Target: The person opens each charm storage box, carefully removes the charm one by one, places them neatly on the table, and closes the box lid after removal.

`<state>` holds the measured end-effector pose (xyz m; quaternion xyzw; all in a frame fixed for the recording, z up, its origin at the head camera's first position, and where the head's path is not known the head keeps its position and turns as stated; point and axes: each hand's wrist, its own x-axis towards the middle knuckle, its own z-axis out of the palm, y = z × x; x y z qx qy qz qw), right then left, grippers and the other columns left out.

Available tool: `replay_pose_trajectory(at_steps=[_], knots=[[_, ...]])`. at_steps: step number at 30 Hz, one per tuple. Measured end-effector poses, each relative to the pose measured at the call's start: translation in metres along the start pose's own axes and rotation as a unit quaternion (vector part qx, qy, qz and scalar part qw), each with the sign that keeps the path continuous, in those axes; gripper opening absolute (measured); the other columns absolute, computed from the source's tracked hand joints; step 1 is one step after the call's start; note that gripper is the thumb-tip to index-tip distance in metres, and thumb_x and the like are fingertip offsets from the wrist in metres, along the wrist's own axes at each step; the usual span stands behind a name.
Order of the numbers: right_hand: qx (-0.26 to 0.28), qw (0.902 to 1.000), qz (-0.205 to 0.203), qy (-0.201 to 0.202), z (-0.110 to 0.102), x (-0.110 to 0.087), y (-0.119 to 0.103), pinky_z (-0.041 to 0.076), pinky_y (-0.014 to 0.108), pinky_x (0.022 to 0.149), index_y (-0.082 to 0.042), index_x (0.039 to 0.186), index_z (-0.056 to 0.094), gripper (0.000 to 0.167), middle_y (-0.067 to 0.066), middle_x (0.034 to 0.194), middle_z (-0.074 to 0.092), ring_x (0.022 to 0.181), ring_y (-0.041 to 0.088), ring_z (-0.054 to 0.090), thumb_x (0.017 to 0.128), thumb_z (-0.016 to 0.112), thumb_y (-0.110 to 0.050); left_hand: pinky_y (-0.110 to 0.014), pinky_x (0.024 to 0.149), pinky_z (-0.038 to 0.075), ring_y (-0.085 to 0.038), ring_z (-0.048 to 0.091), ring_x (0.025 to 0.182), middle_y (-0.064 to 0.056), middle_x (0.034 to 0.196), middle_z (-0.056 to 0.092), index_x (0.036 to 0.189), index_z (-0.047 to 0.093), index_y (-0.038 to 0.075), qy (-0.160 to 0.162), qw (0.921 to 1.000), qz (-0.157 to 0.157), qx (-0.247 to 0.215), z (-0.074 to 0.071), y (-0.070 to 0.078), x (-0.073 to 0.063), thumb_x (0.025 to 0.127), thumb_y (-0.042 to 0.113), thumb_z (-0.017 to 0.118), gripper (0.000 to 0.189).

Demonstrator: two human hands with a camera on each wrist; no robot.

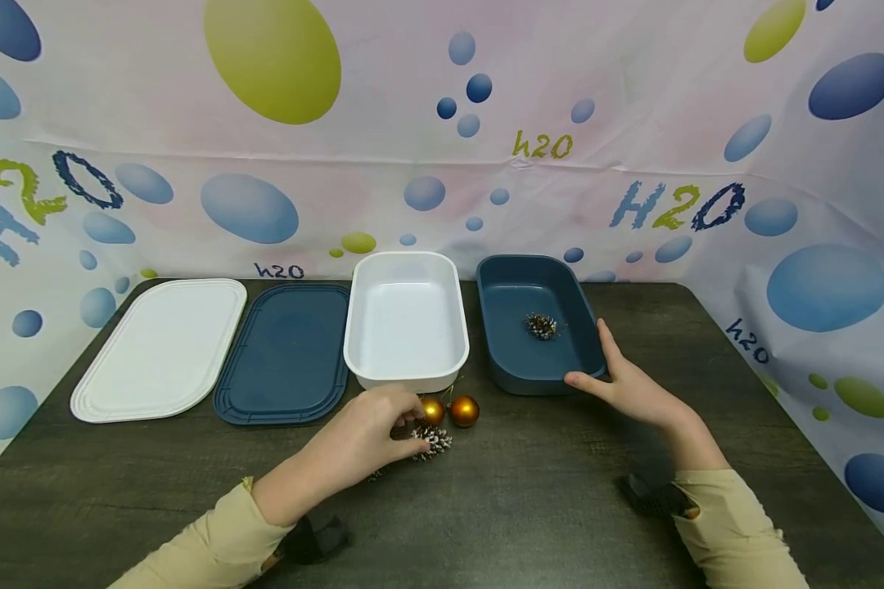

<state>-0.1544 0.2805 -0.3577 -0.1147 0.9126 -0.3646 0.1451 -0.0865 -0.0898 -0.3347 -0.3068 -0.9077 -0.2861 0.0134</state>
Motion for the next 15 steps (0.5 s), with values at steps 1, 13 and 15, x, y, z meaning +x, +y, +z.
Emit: replay_pose_trajectory(at_steps=[1,13,15], knots=[[0.0,1.0,0.0,0.0,0.0,0.0,0.0,0.022,0.069,0.101,-0.021,0.145,-0.03,0.103,0.023,0.154,-0.017,0.135,0.055,0.01,0.095,0.056,-0.045,-0.024,0.058,0.044,-0.013,0.051,0.069,0.002,0.077,0.057,0.088,0.068,0.007,0.004,1.0,0.0,-0.002,-0.004,0.001,0.002,0.075,0.016,0.083,0.022],[-0.003,1.0,0.006,-0.002,-0.001,0.001,0.001,0.022,0.068,0.101,-0.023,0.145,-0.031,0.103,0.023,0.155,-0.017,0.135,0.055,0.011,0.094,0.056,-0.047,-0.025,0.068,0.048,-0.014,0.056,0.075,-0.001,0.083,0.062,0.091,0.069,0.005,0.042,0.9979,0.029,-0.041,-0.037,0.017,0.048,0.08,0.018,0.079,0.019],[-0.003,1.0,0.006,-0.003,-0.001,0.001,0.001,0.022,0.068,0.101,-0.023,0.145,-0.031,0.103,0.023,0.154,-0.017,0.135,0.055,0.011,0.095,0.055,-0.047,-0.024,0.069,0.048,-0.014,0.056,0.075,-0.001,0.084,0.062,0.091,0.068,0.006,0.035,0.9977,0.031,-0.049,-0.035,0.019,0.058,0.08,0.018,0.079,0.02]])
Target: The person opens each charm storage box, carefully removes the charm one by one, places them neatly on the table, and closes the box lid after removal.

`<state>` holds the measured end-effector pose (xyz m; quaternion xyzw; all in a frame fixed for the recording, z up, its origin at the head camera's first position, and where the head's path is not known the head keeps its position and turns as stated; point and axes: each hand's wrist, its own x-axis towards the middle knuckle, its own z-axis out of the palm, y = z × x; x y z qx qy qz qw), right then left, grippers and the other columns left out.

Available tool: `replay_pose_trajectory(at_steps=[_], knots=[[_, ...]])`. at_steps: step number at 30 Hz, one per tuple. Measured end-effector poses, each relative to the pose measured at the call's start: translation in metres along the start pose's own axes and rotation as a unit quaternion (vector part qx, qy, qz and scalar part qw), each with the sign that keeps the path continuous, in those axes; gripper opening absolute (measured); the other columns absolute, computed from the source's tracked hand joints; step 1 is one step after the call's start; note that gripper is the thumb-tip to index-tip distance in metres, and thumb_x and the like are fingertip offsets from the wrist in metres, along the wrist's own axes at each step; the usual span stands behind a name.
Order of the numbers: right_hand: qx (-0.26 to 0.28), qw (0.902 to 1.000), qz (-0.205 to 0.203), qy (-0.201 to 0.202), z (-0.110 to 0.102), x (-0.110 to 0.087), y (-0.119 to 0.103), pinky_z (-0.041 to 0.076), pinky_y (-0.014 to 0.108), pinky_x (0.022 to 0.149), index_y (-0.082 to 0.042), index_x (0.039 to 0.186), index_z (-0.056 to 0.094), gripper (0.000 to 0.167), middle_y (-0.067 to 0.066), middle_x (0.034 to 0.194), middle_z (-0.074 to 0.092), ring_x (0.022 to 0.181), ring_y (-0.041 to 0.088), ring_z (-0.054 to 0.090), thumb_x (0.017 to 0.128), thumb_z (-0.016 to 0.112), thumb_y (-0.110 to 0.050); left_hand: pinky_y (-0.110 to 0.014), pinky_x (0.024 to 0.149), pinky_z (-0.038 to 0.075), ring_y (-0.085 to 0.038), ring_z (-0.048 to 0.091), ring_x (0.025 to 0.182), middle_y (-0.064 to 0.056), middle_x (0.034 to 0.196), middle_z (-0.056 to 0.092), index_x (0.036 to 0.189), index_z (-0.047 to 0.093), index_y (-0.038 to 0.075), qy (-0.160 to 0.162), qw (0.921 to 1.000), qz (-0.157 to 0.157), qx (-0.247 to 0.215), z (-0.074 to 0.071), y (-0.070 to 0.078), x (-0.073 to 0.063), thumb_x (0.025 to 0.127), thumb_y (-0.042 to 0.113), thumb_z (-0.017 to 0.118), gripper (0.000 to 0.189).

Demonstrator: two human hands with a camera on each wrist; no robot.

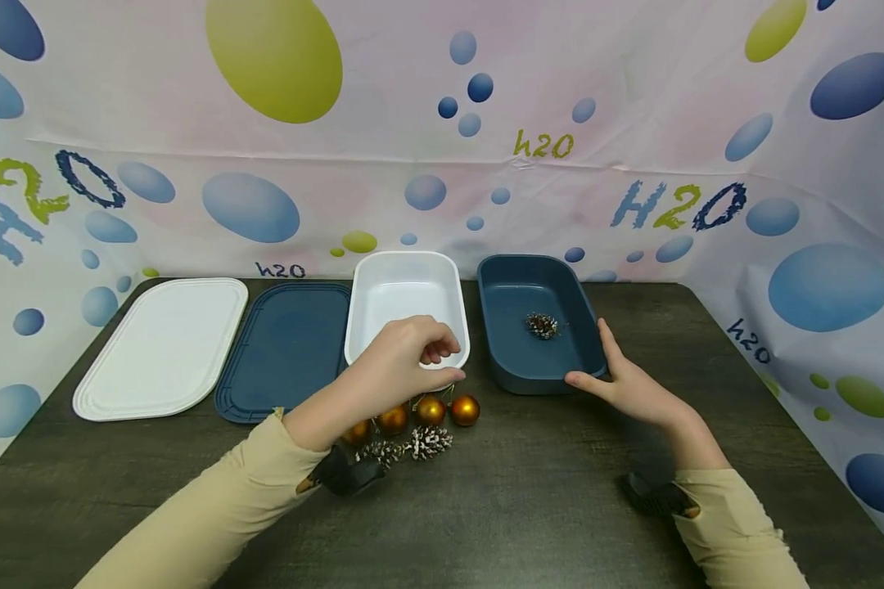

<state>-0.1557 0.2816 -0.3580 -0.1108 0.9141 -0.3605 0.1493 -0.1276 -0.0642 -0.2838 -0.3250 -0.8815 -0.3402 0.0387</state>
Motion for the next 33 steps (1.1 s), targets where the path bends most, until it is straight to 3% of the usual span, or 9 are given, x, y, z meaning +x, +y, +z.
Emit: replay_pose_trajectory(at_steps=[11,24,33], knots=[[0.005,1.0,0.004,0.0,0.001,-0.001,0.0,0.028,0.067,0.099,-0.021,0.145,-0.03,0.104,0.024,0.154,-0.015,0.133,0.055,0.018,0.094,0.056,-0.047,-0.019,0.071,0.047,-0.011,0.058,0.077,-0.003,0.087,0.063,0.096,0.068,0.006,-0.026,0.9962,-0.044,-0.07,0.027,0.001,0.055,0.082,0.017,0.078,0.021],[0.004,1.0,-0.002,0.003,-0.002,-0.001,0.0,0.028,0.067,0.098,-0.019,0.146,-0.029,0.102,0.023,0.154,-0.016,0.134,0.055,0.018,0.095,0.055,-0.047,-0.018,0.07,0.047,-0.012,0.058,0.077,-0.005,0.091,0.063,0.1,0.067,0.005,-0.035,0.9949,-0.055,-0.077,0.064,0.002,0.1,0.084,0.016,0.076,0.022],[0.006,1.0,-0.005,0.004,-0.001,0.0,-0.001,0.024,0.068,0.1,-0.018,0.147,-0.027,0.103,0.024,0.155,-0.014,0.136,0.054,0.012,0.094,0.056,-0.046,-0.02,0.073,0.048,-0.016,0.06,0.086,-0.01,0.098,0.064,0.105,0.067,0.0,0.013,0.9933,-0.079,-0.083,0.097,-0.016,0.124,0.085,0.01,0.073,0.023]])
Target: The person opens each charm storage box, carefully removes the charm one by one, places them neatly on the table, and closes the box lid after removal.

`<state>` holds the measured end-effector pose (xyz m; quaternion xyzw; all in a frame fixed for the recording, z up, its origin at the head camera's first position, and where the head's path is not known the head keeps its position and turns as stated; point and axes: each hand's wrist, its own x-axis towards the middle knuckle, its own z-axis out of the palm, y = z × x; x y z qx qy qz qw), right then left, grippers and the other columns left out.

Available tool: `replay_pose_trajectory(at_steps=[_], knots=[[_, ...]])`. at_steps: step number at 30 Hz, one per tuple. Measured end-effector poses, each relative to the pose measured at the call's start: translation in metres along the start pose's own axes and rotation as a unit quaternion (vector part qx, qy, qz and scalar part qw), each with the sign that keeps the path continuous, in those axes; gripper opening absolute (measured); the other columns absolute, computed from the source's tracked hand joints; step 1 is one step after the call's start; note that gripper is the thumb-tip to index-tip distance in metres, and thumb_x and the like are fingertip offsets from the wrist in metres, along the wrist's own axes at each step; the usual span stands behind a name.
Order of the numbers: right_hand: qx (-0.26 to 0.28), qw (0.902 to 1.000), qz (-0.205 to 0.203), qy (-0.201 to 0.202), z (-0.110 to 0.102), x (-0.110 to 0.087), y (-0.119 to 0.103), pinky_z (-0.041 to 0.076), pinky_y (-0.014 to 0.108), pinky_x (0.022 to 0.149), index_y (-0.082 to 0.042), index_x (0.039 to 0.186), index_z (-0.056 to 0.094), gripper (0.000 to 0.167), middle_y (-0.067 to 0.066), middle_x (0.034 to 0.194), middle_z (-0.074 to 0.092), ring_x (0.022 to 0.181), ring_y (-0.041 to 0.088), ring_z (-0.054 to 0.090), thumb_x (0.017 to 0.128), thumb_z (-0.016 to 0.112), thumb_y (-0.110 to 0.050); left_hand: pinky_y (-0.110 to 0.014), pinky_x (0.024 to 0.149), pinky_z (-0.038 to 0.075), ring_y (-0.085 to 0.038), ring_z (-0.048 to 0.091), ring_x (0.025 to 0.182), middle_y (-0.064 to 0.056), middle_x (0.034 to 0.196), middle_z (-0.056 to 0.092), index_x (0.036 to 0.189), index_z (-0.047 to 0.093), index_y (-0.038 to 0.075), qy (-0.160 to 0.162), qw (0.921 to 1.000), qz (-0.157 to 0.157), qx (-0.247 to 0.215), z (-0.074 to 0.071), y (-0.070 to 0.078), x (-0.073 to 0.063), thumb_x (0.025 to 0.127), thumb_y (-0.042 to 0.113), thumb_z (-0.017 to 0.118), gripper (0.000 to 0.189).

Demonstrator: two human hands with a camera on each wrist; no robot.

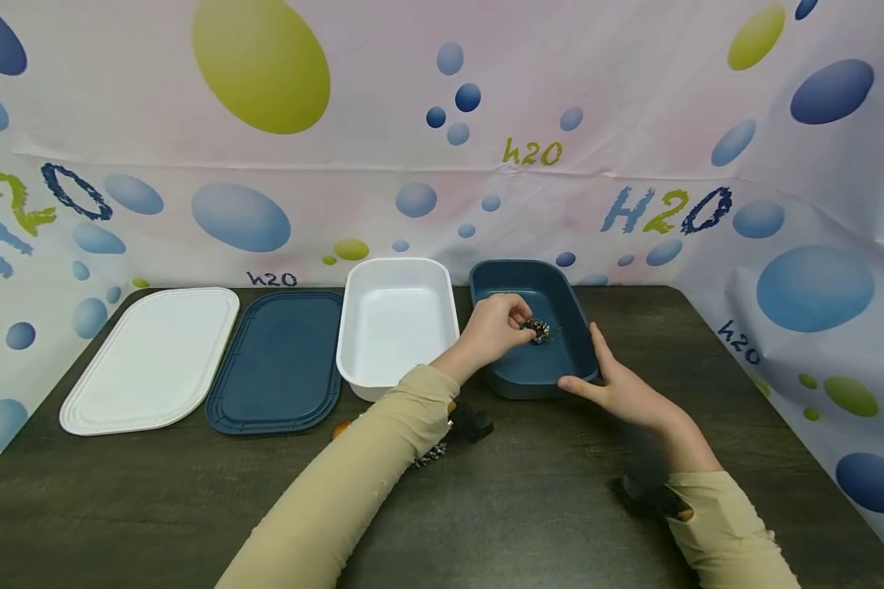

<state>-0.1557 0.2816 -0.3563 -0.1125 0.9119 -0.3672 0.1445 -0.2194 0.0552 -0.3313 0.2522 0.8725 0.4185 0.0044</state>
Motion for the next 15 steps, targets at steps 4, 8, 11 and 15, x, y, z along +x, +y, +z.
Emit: replay_pose_trajectory(at_steps=[4,8,11,15], knots=[[0.002,1.0,-0.001,-0.001,0.002,0.001,0.001,0.025,0.068,0.1,-0.017,0.147,-0.027,0.103,0.024,0.155,-0.013,0.135,0.054,0.013,0.094,0.057,-0.046,-0.02,0.076,0.047,-0.018,0.059,0.091,-0.011,0.103,0.062,0.112,0.065,-0.001,0.016,0.9998,-0.006,0.006,0.01,-0.005,0.006,0.087,0.009,0.071,0.028],[0.005,1.0,-0.002,-0.002,0.002,0.001,0.002,0.025,0.068,0.1,-0.018,0.147,-0.028,0.103,0.024,0.155,-0.014,0.135,0.054,0.013,0.094,0.056,-0.046,-0.021,0.08,0.047,-0.019,0.058,0.098,-0.011,0.111,0.06,0.12,0.062,0.0,0.015,0.9993,-0.008,0.035,0.017,-0.005,0.009,0.088,0.012,0.071,0.035],[0.007,1.0,-0.004,-0.002,0.001,0.001,0.002,0.024,0.068,0.101,-0.019,0.147,-0.028,0.103,0.024,0.155,-0.014,0.136,0.054,0.012,0.094,0.057,-0.046,-0.022,0.082,0.046,-0.018,0.057,0.1,-0.009,0.114,0.06,0.124,0.061,0.003,0.008,0.9968,-0.014,0.078,0.021,-0.004,0.01,0.088,0.015,0.071,0.04],[0.003,1.0,-0.004,0.001,-0.001,0.002,0.002,0.022,0.068,0.101,-0.018,0.147,-0.027,0.103,0.024,0.155,-0.013,0.136,0.053,0.011,0.094,0.057,-0.045,-0.024,0.086,0.046,-0.015,0.057,0.107,-0.004,0.121,0.06,0.128,0.06,0.009,-0.007,0.9867,-0.026,0.16,0.026,-0.002,0.011,0.088,0.024,0.072,0.045]])
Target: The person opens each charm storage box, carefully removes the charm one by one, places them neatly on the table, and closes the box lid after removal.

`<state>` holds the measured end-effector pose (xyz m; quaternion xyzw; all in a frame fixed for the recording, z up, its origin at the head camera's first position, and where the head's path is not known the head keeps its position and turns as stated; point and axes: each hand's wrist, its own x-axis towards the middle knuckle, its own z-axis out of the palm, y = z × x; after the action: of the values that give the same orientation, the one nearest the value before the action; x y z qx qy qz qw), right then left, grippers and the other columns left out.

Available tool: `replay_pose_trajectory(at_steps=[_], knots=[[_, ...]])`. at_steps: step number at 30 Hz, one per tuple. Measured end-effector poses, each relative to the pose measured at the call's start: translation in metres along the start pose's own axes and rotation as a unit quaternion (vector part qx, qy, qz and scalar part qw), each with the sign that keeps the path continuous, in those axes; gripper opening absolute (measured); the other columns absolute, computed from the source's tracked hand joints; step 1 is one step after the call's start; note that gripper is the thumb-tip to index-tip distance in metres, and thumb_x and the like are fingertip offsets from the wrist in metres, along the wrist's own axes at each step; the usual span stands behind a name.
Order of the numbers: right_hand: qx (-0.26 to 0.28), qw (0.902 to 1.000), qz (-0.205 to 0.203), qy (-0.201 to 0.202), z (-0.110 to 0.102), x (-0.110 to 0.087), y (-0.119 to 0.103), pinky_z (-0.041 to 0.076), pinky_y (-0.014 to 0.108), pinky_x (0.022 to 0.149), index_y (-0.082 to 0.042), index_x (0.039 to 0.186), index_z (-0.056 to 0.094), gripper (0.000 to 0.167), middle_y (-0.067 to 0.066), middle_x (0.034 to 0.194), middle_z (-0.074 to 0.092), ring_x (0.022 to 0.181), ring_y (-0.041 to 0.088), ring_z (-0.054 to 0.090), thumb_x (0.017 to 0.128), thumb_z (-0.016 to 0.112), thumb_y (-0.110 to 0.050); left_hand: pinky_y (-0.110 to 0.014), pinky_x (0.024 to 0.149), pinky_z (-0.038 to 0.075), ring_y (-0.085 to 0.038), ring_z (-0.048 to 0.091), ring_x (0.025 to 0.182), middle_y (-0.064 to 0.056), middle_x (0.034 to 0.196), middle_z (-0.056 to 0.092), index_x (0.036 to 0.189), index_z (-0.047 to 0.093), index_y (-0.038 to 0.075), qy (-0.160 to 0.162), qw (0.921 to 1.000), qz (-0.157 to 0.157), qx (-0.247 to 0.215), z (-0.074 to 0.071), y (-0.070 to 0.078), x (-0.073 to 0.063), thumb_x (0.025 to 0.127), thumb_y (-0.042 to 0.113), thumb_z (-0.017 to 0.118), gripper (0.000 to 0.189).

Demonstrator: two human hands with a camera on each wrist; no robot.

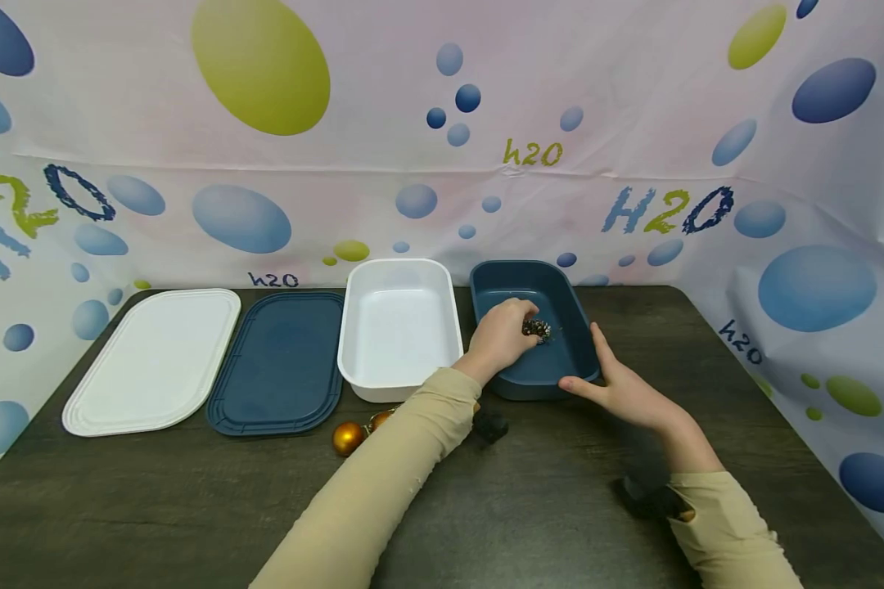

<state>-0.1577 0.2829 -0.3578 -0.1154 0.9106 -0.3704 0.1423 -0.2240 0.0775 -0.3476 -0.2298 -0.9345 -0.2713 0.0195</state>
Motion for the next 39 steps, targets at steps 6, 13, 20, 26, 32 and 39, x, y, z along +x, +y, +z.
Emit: replay_pose_trajectory(at_steps=[6,13,20,26,32,39], knots=[[-0.004,1.0,-0.004,0.001,-0.0002,0.001,0.0003,0.022,0.068,0.101,-0.018,0.147,-0.028,0.103,0.024,0.155,-0.014,0.136,0.053,0.012,0.094,0.057,-0.045,-0.028,0.09,0.047,-0.016,0.057,0.113,-0.002,0.127,0.059,0.133,0.057,0.014,-0.028,0.9964,-0.008,0.079,0.0023,0.0031,0.0007,0.087,0.03,0.072,0.051],[-0.003,1.0,-0.003,-0.001,-0.0009,0.0009,-0.0017,0.023,0.067,0.101,-0.018,0.147,-0.028,0.103,0.024,0.155,-0.014,0.136,0.054,0.012,0.094,0.057,-0.045,-0.027,0.086,0.049,-0.016,0.059,0.107,-0.002,0.121,0.061,0.133,0.057,0.015,-0.029,0.9948,-0.012,0.098,0.0031,0.0035,0.0004,0.087,0.029,0.072,0.05],[0.0,1.0,-0.005,-0.003,-0.001,-0.0013,-0.0042,0.026,0.068,0.099,-0.016,0.147,-0.028,0.104,0.025,0.154,-0.014,0.134,0.055,0.016,0.094,0.058,-0.044,-0.024,0.079,0.048,-0.014,0.057,0.095,0.0,0.108,0.06,0.122,0.066,0.017,-0.023,0.9915,0.0,0.128,0.0043,0.0029,-0.0011,0.088,0.03,0.071,0.037],[0.004,1.0,-0.002,0.0,0.0,0.0,-0.0015,0.022,0.068,0.101,-0.018,0.147,-0.028,0.104,0.023,0.155,-0.015,0.136,0.053,0.011,0.094,0.058,-0.045,-0.022,0.07,0.045,-0.012,0.053,0.084,0.003,0.095,0.058,0.102,0.067,0.017,-0.017,0.9928,0.003,0.119,0.0052,0.002,-0.0023,0.086,0.029,0.073,0.021],[0.003,1.0,-0.001,0.0,0.0003,0.0009,0.001,0.022,0.068,0.101,-0.019,0.146,-0.029,0.104,0.025,0.154,-0.014,0.136,0.054,0.012,0.094,0.057,-0.046,-0.022,0.062,0.044,-0.01,0.054,0.074,0.003,0.087,0.059,0.096,0.06,0.016,-0.024,0.9935,0.009,0.111,0.0055,0.002,-0.0033,0.087,0.027,0.072,0.018],[0.002,1.0,0.0,-0.001,0.0004,0.0005,0.0016,0.022,0.068,0.101,-0.019,0.146,-0.029,0.104,0.025,0.155,-0.014,0.136,0.053,0.011,0.094,0.057,-0.046,-0.024,0.074,0.049,-0.012,0.059,0.09,0.002,0.103,0.062,0.114,0.068,0.018,-0.04,0.9893,0.011,0.14,0.0064,0.0033,-0.0044,0.089,0.031,0.07,0.029]])
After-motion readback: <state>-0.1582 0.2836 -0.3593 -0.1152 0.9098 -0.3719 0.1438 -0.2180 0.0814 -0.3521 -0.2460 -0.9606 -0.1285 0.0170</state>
